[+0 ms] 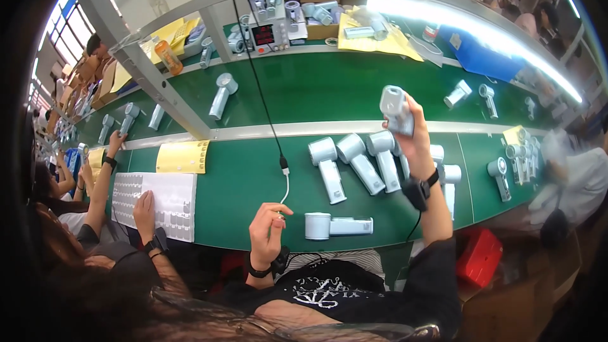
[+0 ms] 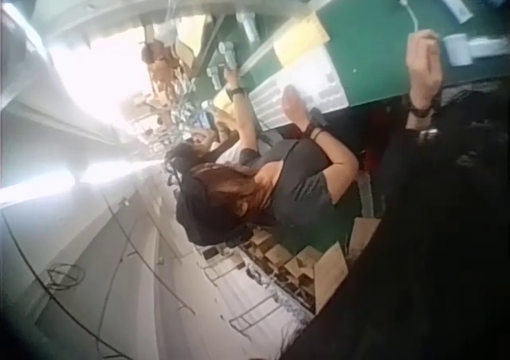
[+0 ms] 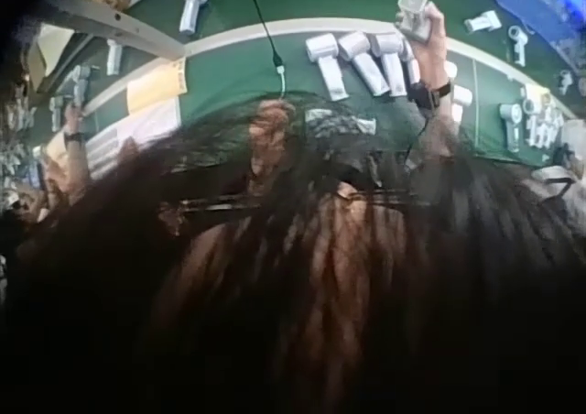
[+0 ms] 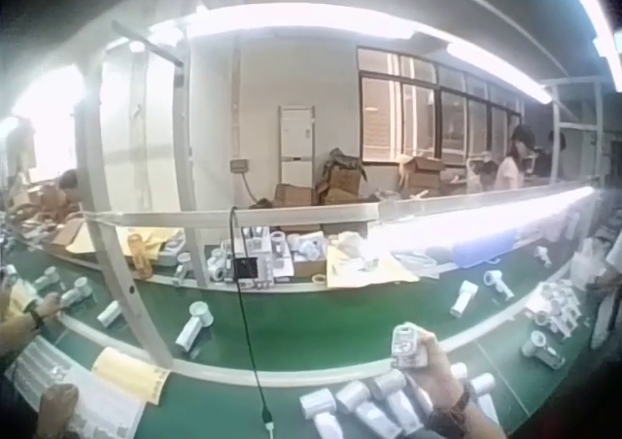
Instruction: The person picks up a handheld fan, presses its buttons, and turns it over before placing it back on the table. They then pick up another handheld fan and repeat the process of testing the buttons and inspecting the device.
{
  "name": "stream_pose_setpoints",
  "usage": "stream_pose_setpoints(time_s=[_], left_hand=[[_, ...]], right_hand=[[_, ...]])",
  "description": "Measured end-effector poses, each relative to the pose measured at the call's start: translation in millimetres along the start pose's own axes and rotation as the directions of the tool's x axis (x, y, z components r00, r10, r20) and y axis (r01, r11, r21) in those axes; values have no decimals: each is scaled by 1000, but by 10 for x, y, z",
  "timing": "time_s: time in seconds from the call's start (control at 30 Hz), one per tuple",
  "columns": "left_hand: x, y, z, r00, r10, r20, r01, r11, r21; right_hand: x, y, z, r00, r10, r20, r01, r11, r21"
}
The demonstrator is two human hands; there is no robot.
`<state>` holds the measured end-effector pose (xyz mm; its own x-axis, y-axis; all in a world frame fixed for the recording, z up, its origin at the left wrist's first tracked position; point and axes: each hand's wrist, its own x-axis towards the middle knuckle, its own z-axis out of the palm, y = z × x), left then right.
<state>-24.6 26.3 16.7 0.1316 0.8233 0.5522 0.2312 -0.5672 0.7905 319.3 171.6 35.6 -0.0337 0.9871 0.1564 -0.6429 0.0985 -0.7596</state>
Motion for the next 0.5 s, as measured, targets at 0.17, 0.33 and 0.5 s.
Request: stream_pose_setpoints(time_s=[0.17, 0.33, 0.5], left_hand=[[-50, -60, -152, 999, -18, -31, 21, 996, 82], [-64, -128, -216, 998, -34, -58, 41, 992, 122], [-136, -208, -230, 997, -60, -48, 66, 989, 129]], right_hand=[[1033, 101, -222, 952, -11, -307, -169, 815, -554], [1888, 406, -1166, 928, -149, -341, -317, 166, -934], [1554, 467, -486, 936, -334, 107, -147, -652, -744]])
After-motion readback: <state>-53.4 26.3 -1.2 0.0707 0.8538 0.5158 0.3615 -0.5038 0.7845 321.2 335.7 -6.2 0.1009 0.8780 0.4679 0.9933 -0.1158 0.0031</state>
